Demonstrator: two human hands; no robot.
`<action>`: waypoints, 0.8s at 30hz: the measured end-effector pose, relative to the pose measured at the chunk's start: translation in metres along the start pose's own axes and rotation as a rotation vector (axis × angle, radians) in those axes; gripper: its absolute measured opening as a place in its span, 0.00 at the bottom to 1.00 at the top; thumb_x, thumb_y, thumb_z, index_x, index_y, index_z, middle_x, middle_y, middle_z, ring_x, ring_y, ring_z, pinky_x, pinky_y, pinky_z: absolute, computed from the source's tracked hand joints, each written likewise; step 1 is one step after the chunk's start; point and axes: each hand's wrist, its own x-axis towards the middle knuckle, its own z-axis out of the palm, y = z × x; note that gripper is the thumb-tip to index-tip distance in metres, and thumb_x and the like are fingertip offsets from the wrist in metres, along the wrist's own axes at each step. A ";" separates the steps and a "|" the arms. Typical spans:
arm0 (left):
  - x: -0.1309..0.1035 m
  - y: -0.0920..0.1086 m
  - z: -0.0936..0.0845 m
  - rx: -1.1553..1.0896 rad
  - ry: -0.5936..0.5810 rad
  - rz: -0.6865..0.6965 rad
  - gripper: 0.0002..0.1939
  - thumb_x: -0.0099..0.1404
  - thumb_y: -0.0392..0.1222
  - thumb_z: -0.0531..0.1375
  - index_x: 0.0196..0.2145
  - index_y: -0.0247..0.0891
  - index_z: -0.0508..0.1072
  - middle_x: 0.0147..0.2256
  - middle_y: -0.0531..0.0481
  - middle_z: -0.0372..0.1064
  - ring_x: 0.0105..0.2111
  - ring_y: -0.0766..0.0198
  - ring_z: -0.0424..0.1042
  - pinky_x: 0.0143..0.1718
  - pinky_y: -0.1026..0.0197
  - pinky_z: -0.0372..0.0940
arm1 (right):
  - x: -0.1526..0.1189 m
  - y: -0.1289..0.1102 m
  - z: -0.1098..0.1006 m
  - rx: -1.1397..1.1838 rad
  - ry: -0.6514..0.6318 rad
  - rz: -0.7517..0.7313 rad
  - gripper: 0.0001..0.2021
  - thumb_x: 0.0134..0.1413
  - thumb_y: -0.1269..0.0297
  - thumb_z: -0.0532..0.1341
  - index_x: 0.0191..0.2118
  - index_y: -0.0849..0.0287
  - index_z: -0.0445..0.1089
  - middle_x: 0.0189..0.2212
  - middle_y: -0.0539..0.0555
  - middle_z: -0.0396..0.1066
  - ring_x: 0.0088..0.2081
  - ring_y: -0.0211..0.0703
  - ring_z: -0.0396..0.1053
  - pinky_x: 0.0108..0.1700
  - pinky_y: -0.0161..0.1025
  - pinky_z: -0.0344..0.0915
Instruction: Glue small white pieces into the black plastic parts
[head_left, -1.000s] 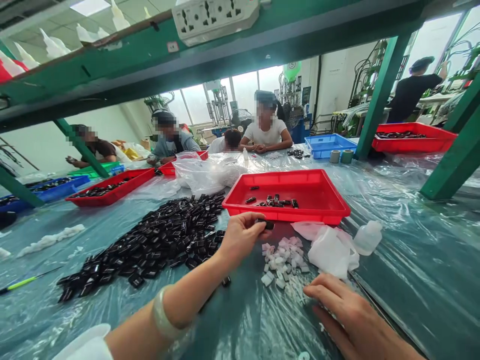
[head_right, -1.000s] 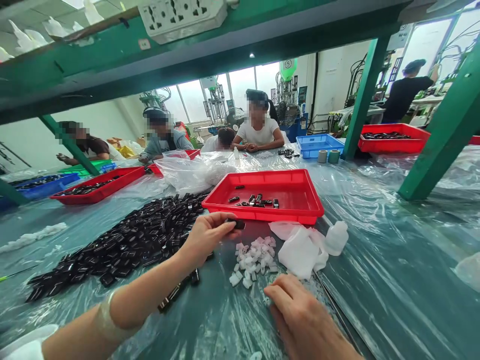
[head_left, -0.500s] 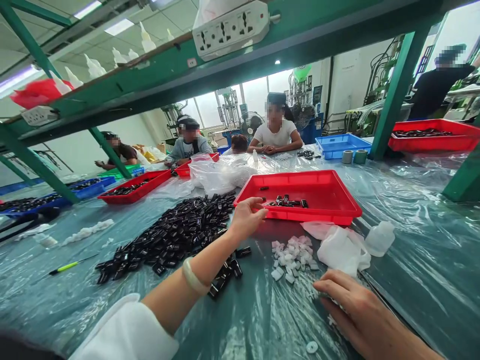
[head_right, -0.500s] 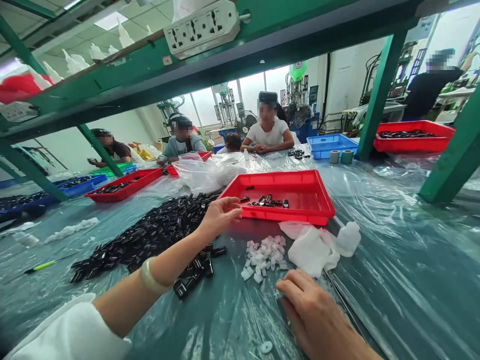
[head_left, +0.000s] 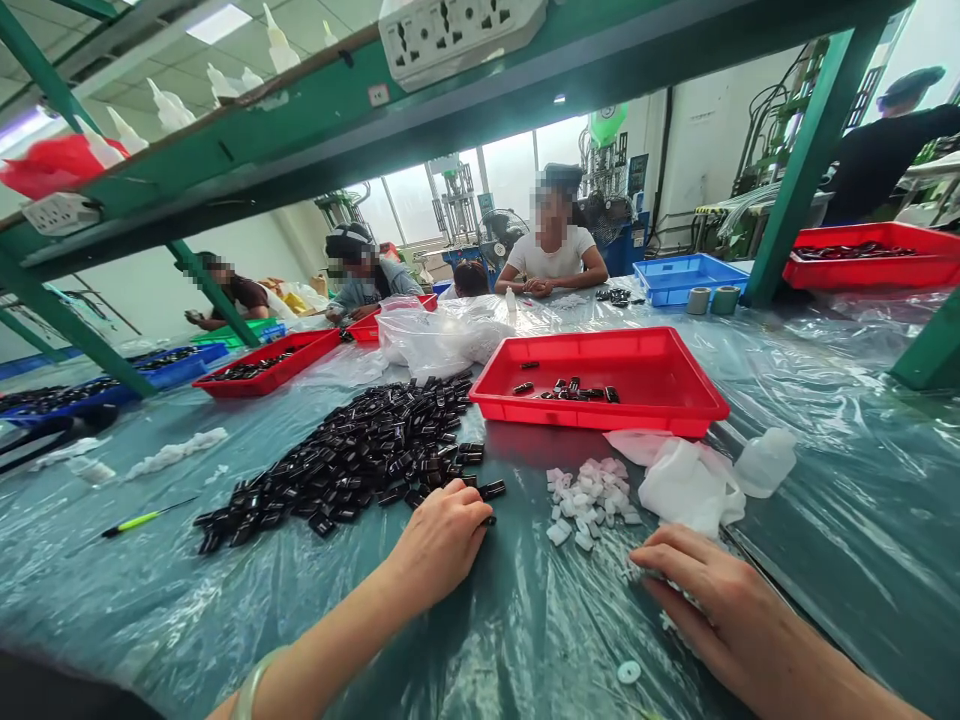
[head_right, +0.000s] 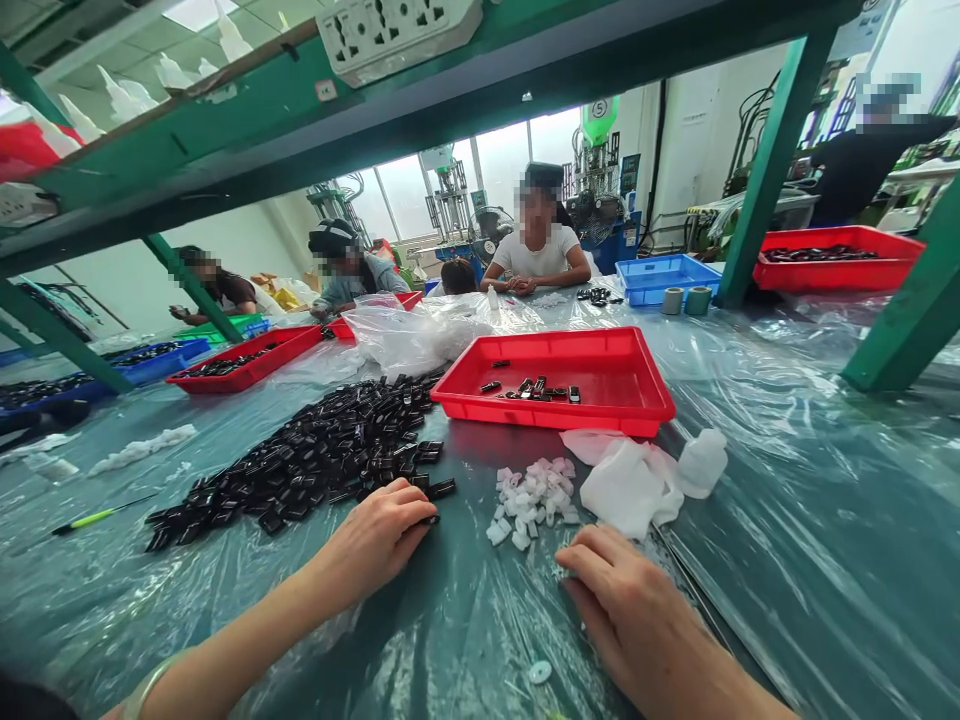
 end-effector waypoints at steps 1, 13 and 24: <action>0.003 0.004 0.002 -0.043 -0.004 -0.024 0.07 0.54 0.35 0.56 0.27 0.36 0.75 0.30 0.44 0.69 0.37 0.55 0.62 0.42 0.54 0.57 | 0.000 0.000 0.000 -0.001 0.003 0.003 0.10 0.57 0.75 0.48 0.35 0.59 0.64 0.31 0.54 0.67 0.32 0.40 0.69 0.32 0.36 0.68; 0.023 0.053 0.040 -0.782 -0.172 -0.249 0.16 0.56 0.50 0.59 0.28 0.31 0.74 0.22 0.47 0.69 0.19 0.70 0.63 0.20 0.69 0.59 | -0.001 -0.001 -0.001 0.048 0.011 0.069 0.09 0.57 0.76 0.48 0.39 0.57 0.62 0.33 0.54 0.65 0.35 0.41 0.67 0.34 0.37 0.67; 0.017 0.043 0.052 -0.894 -0.254 -0.286 0.16 0.57 0.48 0.60 0.25 0.29 0.73 0.21 0.46 0.70 0.18 0.71 0.64 0.16 0.73 0.58 | 0.000 -0.002 -0.002 0.066 0.037 0.045 0.09 0.58 0.76 0.49 0.36 0.56 0.63 0.29 0.51 0.65 0.31 0.38 0.66 0.32 0.34 0.65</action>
